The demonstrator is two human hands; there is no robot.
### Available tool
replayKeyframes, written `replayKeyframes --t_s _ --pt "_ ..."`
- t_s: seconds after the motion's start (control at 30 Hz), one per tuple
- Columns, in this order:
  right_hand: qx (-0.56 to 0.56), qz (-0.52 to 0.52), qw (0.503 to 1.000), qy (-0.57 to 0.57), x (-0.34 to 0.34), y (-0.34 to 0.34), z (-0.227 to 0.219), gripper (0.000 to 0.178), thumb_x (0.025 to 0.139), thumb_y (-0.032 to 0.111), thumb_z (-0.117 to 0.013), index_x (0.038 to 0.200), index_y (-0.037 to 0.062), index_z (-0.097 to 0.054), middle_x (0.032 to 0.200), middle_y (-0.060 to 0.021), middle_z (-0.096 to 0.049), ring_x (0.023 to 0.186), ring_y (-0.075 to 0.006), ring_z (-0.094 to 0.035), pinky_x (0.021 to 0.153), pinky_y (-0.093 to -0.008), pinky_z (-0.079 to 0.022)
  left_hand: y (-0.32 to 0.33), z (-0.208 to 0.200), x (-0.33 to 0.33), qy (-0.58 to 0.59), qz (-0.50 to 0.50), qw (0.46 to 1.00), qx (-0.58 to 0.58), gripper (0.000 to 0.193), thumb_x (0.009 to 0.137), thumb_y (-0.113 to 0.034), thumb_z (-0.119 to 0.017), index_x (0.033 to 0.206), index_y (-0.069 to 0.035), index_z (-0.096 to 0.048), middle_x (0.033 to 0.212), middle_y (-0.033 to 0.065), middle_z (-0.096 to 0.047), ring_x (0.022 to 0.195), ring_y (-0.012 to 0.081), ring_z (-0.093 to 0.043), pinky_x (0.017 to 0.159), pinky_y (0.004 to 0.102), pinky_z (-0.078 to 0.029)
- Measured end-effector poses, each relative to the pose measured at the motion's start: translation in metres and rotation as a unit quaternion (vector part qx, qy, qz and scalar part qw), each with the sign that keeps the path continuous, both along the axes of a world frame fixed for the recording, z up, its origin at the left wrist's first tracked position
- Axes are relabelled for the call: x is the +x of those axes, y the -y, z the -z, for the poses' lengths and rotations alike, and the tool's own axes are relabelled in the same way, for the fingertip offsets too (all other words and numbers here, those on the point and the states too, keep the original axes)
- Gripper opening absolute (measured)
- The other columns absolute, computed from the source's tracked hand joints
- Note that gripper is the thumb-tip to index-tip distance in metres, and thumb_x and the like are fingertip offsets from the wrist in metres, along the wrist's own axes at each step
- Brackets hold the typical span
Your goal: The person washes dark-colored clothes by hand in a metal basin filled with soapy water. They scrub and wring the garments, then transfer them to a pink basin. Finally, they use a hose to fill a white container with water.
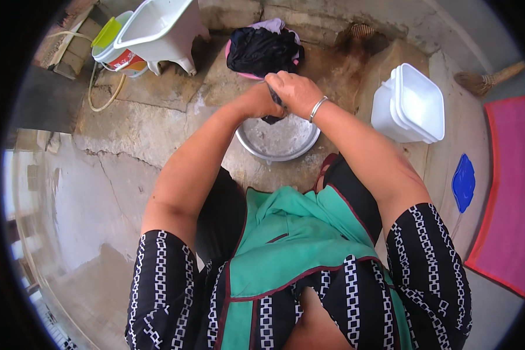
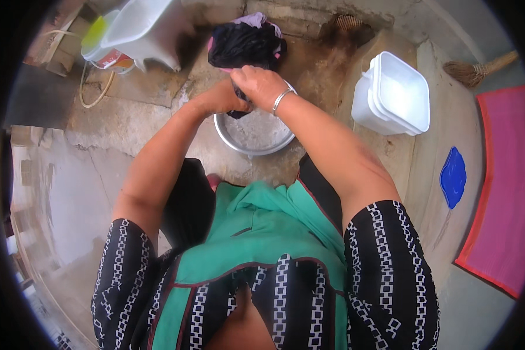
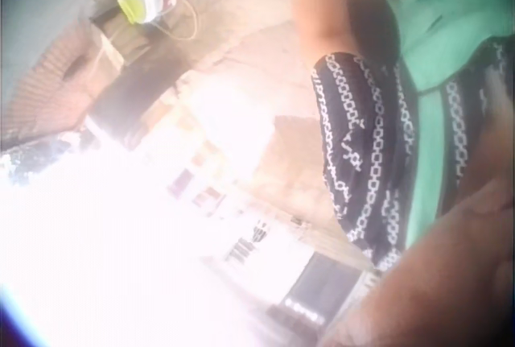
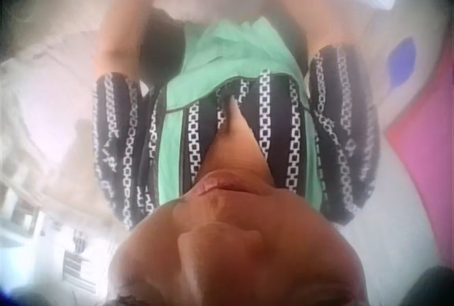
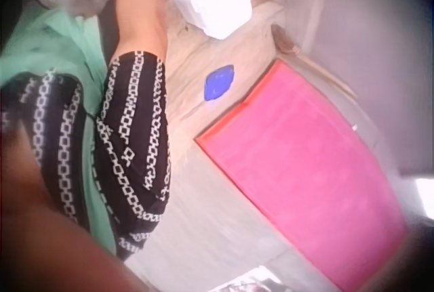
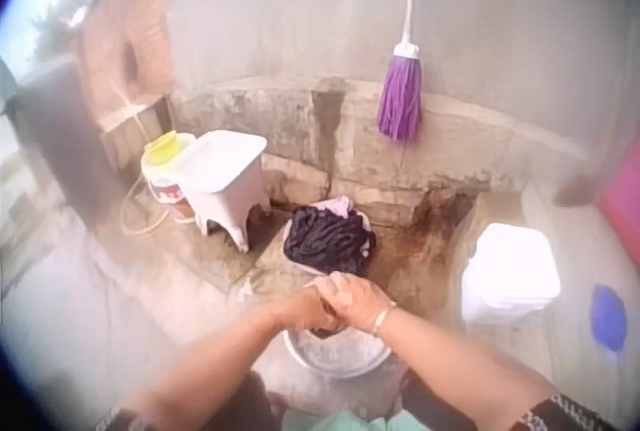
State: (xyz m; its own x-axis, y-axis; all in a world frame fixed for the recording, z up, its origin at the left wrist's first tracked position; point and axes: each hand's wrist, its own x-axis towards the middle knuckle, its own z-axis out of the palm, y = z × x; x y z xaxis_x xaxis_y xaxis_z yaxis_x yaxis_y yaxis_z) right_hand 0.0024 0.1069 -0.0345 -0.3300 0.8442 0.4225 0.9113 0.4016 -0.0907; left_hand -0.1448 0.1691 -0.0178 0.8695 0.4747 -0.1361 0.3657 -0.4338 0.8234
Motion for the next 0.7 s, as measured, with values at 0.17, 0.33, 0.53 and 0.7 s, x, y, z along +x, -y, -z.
replayKeyframes --t_s 0.17,0.33,0.53,0.7 --pt "-0.176 0.11 0.975 0.085 -0.004 -0.006 -0.005 0.024 0.074 0.012 -0.058 0.096 0.004 -0.051 0.088 -0.0158 -0.062 0.077 -0.0334 -0.063 0.066 -0.0406 -0.051 0.006 0.021 0.009 -0.086 -0.124 0.976 0.159 0.044 0.064 -0.017 -0.07 0.102 -0.004 -0.054 0.09 0.0175 -0.063 0.087 0.0324 -0.06 0.076 0.0372 -0.047" --pt "-0.274 0.188 0.943 0.016 -0.005 0.0 -0.009 0.025 0.074 0.018 -0.059 0.094 0.0048 -0.057 0.088 -0.0158 -0.065 0.084 -0.0309 -0.062 0.072 -0.0409 -0.049 0.016 0.014 0.014 -0.125 -0.114 0.951 0.259 0.032 0.072 -0.015 -0.065 0.098 -0.007 -0.048 0.093 0.0171 -0.062 0.089 0.035 -0.059 0.075 0.0429 -0.047" --pt "-0.3 0.165 0.925 -0.162 -0.007 0.006 -0.009 0.026 0.074 0.024 -0.058 0.091 0.0042 -0.062 0.089 -0.0172 -0.064 0.085 -0.034 -0.06 0.073 -0.0392 -0.047 0.004 0.028 0.008 -0.044 -0.07 0.901 0.427 0.022 0.076 -0.007 -0.054 0.095 -0.012 -0.046 0.086 0.0118 -0.061 0.078 0.031 -0.062 0.063 0.0403 -0.05" --pt "-0.304 0.135 0.904 -0.266 -0.011 0.006 -0.006 0.03 0.074 0.03 -0.057 0.088 0.0035 -0.063 0.088 -0.0185 -0.063 0.083 -0.0351 -0.059 0.074 -0.0382 -0.046 -0.003 0.029 0.003 -0.006 -0.066 0.881 0.468 0.024 0.075 -0.009 -0.054 0.097 -0.014 -0.046 0.081 0.0091 -0.06 0.073 0.0299 -0.062 0.059 0.0396 -0.049"
